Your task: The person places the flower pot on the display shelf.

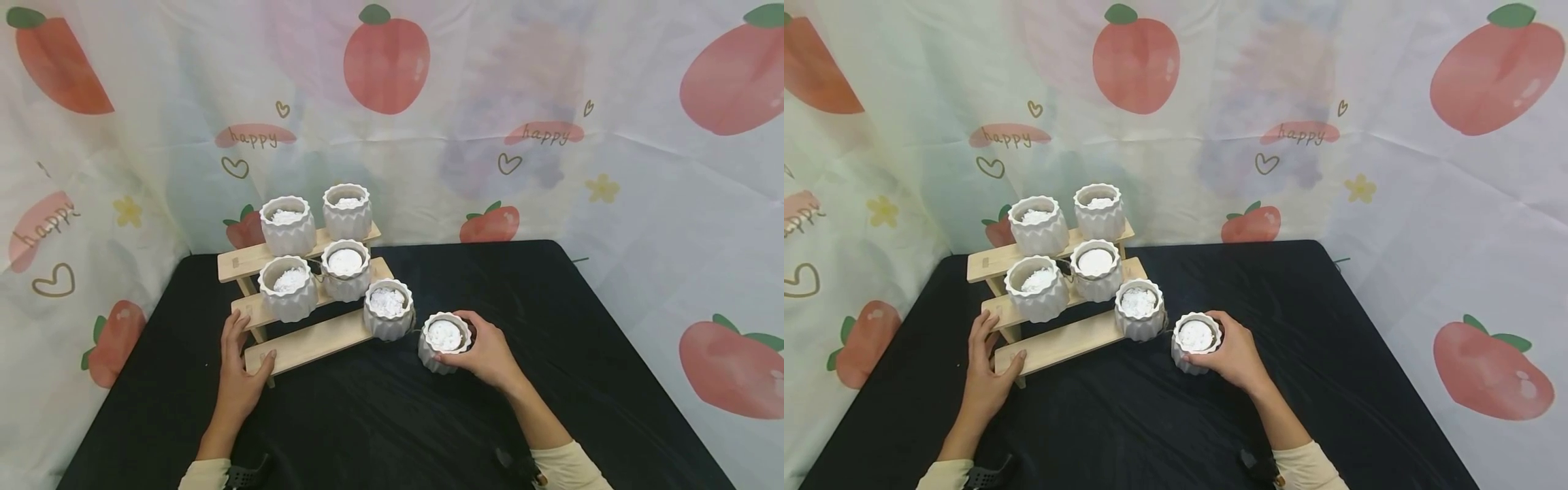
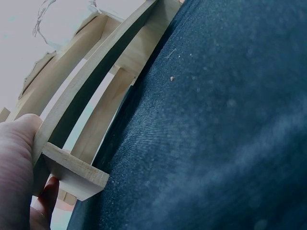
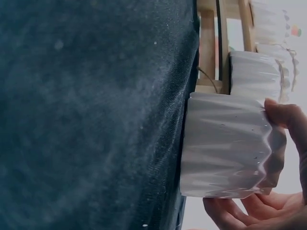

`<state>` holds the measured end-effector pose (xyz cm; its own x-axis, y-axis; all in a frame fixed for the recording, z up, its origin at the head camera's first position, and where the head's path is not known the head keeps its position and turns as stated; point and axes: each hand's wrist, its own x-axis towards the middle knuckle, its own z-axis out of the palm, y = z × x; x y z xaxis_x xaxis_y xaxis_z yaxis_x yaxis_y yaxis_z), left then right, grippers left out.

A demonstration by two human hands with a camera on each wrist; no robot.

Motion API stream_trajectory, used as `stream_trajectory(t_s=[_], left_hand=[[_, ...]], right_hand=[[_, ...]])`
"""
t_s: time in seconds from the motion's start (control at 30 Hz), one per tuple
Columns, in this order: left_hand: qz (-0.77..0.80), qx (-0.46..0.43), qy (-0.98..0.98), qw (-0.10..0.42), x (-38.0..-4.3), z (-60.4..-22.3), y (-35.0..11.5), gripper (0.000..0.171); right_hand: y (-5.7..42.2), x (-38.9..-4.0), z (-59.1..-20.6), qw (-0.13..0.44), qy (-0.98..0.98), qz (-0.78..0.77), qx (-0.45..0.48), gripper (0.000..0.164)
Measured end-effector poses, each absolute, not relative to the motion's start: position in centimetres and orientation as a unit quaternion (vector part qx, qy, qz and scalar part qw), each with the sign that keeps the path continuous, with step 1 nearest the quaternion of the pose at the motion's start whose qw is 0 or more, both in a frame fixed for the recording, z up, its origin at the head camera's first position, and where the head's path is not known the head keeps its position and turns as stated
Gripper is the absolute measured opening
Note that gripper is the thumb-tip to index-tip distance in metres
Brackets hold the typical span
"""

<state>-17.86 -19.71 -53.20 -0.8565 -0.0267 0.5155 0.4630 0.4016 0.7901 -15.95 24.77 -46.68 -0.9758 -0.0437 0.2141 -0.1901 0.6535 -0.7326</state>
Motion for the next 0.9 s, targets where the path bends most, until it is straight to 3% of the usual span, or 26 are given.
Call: stream_trajectory(t_s=[0.63, 0.9], left_hand=[[-0.535, -0.127, -0.804, 0.225, -17.7, -53.1, -19.6, 0.088], [-0.539, -0.136, -0.798, 0.232, -17.7, -52.9, -19.5, 0.086]], right_hand=[[24.8, -14.4, -44.7, 0.115, -0.905, 0.401, 0.077, 0.074], [24.3, -14.0, -43.8, 0.156, -0.901, 0.396, 0.088, 0.074]])
